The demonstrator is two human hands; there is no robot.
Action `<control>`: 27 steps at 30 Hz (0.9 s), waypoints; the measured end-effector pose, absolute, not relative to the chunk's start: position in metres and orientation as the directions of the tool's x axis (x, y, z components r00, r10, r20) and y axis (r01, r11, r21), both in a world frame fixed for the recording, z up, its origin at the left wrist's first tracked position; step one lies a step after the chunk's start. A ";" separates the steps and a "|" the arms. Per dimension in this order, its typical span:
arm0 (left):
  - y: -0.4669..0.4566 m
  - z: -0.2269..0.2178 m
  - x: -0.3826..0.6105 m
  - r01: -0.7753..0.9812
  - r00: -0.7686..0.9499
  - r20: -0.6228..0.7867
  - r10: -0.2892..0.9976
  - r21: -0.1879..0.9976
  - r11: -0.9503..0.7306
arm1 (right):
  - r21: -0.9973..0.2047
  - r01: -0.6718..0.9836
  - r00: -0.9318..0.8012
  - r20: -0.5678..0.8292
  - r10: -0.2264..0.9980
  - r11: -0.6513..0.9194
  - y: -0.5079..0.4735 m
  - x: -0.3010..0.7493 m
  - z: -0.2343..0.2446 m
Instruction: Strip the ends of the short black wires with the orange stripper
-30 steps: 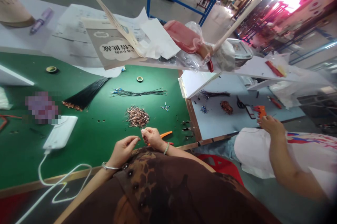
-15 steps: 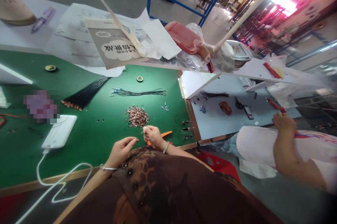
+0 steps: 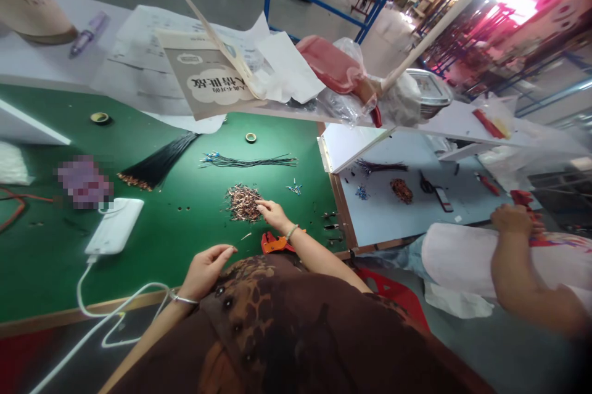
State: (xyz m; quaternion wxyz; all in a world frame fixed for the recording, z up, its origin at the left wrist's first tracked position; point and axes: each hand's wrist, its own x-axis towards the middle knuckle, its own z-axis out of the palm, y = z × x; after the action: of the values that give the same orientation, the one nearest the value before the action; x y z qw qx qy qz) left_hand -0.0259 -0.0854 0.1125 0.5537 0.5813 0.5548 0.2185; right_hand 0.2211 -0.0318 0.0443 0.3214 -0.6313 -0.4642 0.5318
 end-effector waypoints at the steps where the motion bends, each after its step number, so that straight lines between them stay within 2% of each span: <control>1: -0.085 0.112 -0.027 0.404 0.288 -0.356 0.889 0.887 0.224 | -0.874 0.349 0.027 -0.352 0.936 -0.339 -0.035 0.229 0.043; 4: -0.085 0.107 -0.032 0.414 0.250 -0.344 0.905 0.883 0.222 | -0.739 0.619 0.046 -0.304 0.952 -0.266 -0.063 0.262 0.042; 7: -0.083 0.102 -0.033 0.419 0.205 -0.331 0.921 0.880 0.223 | -0.583 0.794 -0.003 -0.288 0.957 -0.173 -0.107 0.290 0.045; 11: -0.074 0.103 -0.021 0.401 0.194 -0.295 0.936 0.894 0.199 | -0.421 0.906 -0.092 -0.306 0.948 -0.048 -0.154 0.300 0.047; 15: -0.061 0.113 -0.007 0.376 0.208 -0.256 0.944 0.912 0.164 | -0.304 0.952 -0.114 -0.323 0.939 0.011 -0.163 0.292 0.045; 21: -0.052 0.131 0.004 0.370 0.219 -0.207 0.953 0.922 0.115 | -0.239 0.970 -0.123 -0.345 0.931 0.039 -0.150 0.289 0.048; 27: -0.054 0.136 0.010 0.353 0.218 -0.165 0.962 0.932 0.080 | -0.275 0.961 -0.141 -0.350 0.926 0.043 -0.137 0.281 0.055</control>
State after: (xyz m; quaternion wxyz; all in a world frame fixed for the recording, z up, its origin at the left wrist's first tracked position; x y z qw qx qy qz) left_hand 0.0098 -0.0539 0.1365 0.4938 0.6041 0.5443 0.3082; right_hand 0.2810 -0.1370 0.0552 -0.0384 -0.6542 -0.7210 0.2254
